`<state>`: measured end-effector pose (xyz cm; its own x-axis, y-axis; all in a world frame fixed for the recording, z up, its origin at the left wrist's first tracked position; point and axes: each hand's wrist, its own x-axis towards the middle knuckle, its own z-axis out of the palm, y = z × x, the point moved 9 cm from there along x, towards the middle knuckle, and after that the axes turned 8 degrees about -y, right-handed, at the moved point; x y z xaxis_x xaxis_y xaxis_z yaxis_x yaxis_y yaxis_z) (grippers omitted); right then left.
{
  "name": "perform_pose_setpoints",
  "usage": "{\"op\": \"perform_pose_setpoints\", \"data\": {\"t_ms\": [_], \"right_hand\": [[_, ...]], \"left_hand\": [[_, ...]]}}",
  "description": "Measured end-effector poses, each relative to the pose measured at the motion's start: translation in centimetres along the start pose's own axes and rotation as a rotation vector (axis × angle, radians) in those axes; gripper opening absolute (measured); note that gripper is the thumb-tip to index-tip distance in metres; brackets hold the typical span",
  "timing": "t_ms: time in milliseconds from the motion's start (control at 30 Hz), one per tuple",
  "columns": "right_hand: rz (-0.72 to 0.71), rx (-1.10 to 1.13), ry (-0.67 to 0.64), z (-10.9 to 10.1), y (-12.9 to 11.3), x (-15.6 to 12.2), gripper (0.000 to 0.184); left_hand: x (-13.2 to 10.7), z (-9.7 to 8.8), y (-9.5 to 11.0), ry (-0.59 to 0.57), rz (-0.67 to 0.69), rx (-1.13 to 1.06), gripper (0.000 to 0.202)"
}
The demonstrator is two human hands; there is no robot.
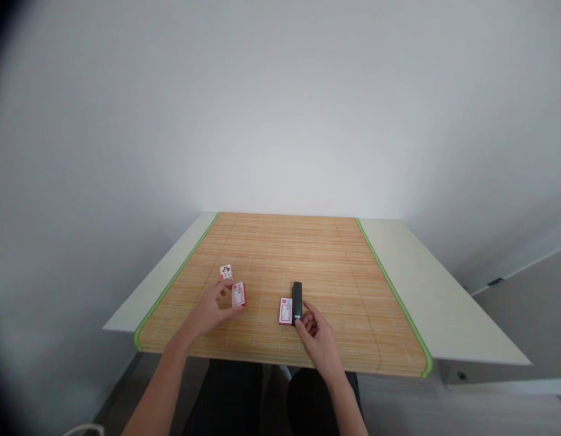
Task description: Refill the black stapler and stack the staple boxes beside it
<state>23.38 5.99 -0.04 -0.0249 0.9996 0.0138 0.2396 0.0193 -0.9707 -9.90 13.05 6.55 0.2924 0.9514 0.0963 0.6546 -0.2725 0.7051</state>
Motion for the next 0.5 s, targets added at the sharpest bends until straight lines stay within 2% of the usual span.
{"op": "perform_pose_setpoints", "data": {"t_ms": [133, 200, 267, 333, 500], "right_hand": [[-0.014, -0.004, -0.003, 0.0, -0.6, 0.0, 0.066], [-0.022, -0.014, -0.007, 0.0, -0.8, 0.0, 0.064], [-0.030, -0.029, -0.014, 0.0, -1.1, 0.0, 0.061], [-0.038, -0.044, -0.022, 0.1, -1.2, -0.1, 0.060], [-0.053, -0.078, -0.014, 0.0, -1.1, 0.0, 0.058]], "left_hand": [[1.6, 4.4, 6.8, -0.110, 0.165, -0.106, 0.064], [2.1, 6.7, 8.7, -0.151, 0.203, -0.144, 0.066], [2.3, 8.6, 9.2, -0.180, 0.204, -0.176, 0.067], [2.3, 10.0, 8.8, -0.201, 0.181, -0.210, 0.067], [2.0, 11.1, 7.4, -0.199, 0.139, -0.261, 0.071]]}}
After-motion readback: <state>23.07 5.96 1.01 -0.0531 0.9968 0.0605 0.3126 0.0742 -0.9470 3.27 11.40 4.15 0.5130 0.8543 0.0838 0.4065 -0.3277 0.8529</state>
